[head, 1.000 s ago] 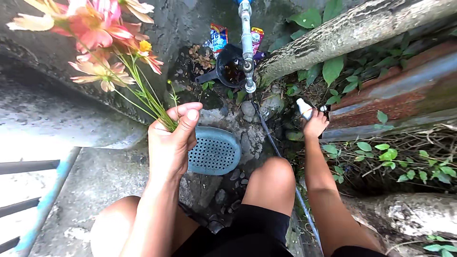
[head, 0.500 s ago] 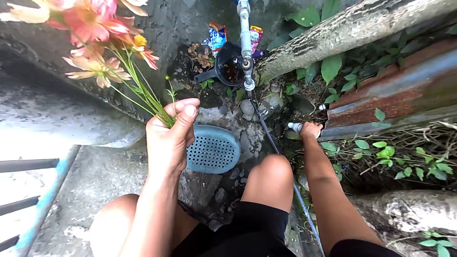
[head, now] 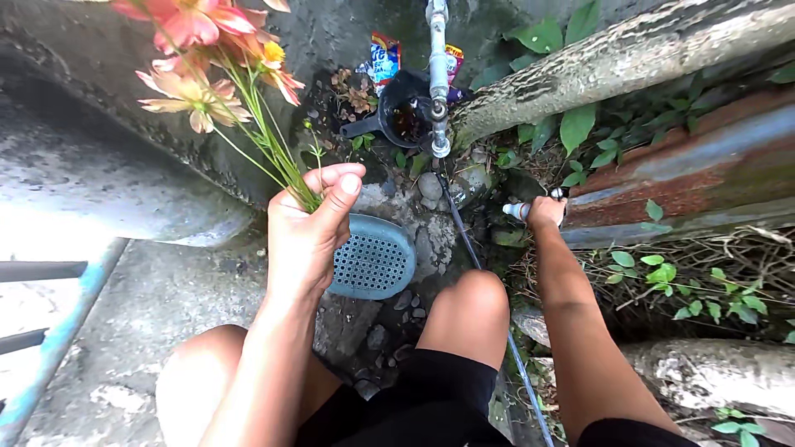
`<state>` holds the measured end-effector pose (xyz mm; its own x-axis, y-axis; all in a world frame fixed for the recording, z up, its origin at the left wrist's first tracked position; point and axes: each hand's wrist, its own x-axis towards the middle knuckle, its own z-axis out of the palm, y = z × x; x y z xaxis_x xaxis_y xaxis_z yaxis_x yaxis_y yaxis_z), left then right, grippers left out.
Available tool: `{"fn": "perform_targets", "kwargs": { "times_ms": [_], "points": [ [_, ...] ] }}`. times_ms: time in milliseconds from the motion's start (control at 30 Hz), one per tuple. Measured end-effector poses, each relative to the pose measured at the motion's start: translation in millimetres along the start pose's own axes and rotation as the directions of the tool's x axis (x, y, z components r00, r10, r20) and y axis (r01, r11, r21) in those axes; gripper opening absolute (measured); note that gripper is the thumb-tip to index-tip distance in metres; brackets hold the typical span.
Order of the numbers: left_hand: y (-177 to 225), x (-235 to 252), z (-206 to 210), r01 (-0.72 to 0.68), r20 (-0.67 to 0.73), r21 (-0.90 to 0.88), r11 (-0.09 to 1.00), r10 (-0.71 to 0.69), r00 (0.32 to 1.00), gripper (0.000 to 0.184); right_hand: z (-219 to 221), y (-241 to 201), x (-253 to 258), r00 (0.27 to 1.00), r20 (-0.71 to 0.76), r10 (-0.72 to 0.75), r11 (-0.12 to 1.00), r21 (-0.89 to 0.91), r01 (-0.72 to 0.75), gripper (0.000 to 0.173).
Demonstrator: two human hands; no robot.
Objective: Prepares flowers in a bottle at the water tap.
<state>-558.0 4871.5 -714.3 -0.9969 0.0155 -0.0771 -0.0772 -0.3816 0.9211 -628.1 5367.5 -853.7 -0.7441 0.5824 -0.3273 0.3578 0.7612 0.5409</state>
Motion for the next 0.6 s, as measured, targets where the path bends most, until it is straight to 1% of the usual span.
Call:
{"fn": "perform_targets", "kwargs": {
  "times_ms": [67, 100, 133, 167, 200, 233, 267, 333, 367, 400, 467, 533, 600],
  "points": [
    [0, 1, 0, -0.002, 0.007, -0.015, 1.0, 0.002, 1.0, 0.017, -5, 2, 3, 0.995, -0.096, -0.043, 0.996, 0.077, 0.05, 0.038],
    [0, 2, 0, -0.006, 0.008, -0.021, 1.0, 0.007, 1.0, 0.017, -9, 2, 3, 0.988, -0.14, -0.059, 0.988, 0.13, 0.078, 0.042],
    [0, 3, 0, -0.01, 0.009, -0.024, 1.0, 0.01, 1.0, 0.016, -13, 1, 2, 0.983, -0.167, -0.069, 0.981, 0.169, 0.098, 0.046],
    [-1, 5, 1, -0.015, 0.007, -0.03, 0.999, 0.016, 1.0, 0.016, -15, -3, 1, 0.986, -0.15, -0.073, 0.98, 0.175, 0.099, 0.05],
    [-3, 7, 1, -0.022, 0.003, -0.034, 0.999, 0.022, 1.0, 0.015, -16, -6, -3, 0.994, -0.079, -0.079, 0.986, 0.138, 0.09, 0.052],
    [-4, 8, 3, -0.022, 0.001, -0.036, 0.999, 0.022, 1.0, 0.014, -15, -9, -8, 0.997, 0.005, -0.079, 0.995, 0.062, 0.079, 0.048],
    [-5, 9, 5, -0.024, -0.002, -0.035, 0.999, 0.024, 1.0, 0.014, -10, -11, -7, 0.996, 0.036, -0.077, 0.997, 0.007, 0.077, 0.042],
    [-6, 11, 8, -0.021, -0.007, -0.037, 0.999, 0.021, 1.0, 0.013, 1, -11, 4, 0.993, -0.044, -0.108, 0.994, -0.006, 0.108, 0.04],
    [-6, 12, 8, -0.02, -0.012, -0.037, 0.999, 0.02, 1.0, 0.013, -2, -13, 8, 0.99, -0.056, -0.131, 0.991, -0.026, 0.129, 0.039],
    [-7, 12, 8, -0.016, -0.013, -0.036, 0.999, 0.016, 1.0, 0.013, -4, -15, 11, 0.987, -0.043, -0.153, 0.987, -0.064, 0.15, 0.034],
    [-10, 9, 9, -0.001, -0.004, -0.035, 0.999, 0.001, 1.0, 0.014, 2, -13, 11, 0.98, -0.055, -0.192, 0.972, -0.146, 0.183, 0.03],
    [-9, 7, 9, 0.003, 0.013, -0.027, 1.0, -0.003, 1.0, 0.014, -2, -14, 15, 0.965, -0.097, -0.243, 0.961, -0.159, 0.226, 0.032],
    [-5, 1, 8, 0.014, 0.036, 0.004, 1.0, -0.014, 0.999, 0.016, -10, -18, 18, 0.957, -0.099, -0.274, 0.952, -0.169, 0.255, 0.029]
  ]
}}
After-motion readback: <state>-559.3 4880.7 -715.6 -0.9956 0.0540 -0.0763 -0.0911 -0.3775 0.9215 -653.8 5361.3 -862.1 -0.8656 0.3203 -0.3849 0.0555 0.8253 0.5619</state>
